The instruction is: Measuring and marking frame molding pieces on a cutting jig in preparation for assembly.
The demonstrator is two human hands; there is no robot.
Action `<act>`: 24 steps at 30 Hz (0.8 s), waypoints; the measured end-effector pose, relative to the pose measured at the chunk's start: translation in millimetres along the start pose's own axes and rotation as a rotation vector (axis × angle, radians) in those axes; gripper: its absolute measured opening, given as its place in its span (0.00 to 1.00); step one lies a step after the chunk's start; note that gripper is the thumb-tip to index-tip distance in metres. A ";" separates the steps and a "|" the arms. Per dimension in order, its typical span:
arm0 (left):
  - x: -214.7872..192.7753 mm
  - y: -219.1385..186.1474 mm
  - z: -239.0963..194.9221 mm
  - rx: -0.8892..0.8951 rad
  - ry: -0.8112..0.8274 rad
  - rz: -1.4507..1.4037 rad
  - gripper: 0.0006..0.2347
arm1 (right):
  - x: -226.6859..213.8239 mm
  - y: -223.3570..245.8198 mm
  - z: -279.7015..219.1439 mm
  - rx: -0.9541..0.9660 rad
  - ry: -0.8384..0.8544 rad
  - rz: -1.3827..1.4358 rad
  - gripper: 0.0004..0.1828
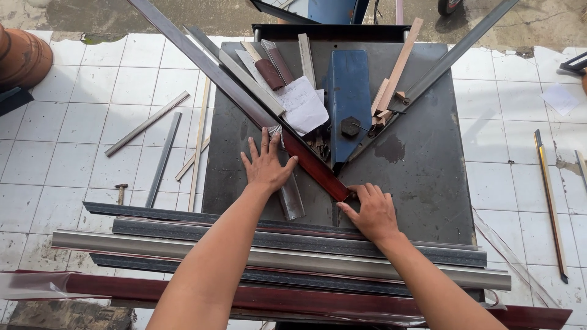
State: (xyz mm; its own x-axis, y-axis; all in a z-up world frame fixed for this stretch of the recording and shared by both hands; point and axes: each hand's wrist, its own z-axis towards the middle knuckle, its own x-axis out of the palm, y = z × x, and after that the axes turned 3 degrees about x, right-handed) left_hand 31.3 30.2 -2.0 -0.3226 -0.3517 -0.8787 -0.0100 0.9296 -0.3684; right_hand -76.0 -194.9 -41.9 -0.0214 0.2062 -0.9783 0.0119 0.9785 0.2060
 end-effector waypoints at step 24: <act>2.3 -7.8 12.4 -0.073 0.006 0.051 0.34 | 5.9 -73.6 18.0 0.220 -0.063 -0.095 0.19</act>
State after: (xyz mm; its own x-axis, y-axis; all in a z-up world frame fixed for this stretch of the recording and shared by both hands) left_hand 42.4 20.8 -4.8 -0.3305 -0.3032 -0.8937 -0.0621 0.9519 -0.3000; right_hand -59.1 -265.9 -63.2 0.0292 0.1056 -0.9940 0.2304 0.9669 0.1095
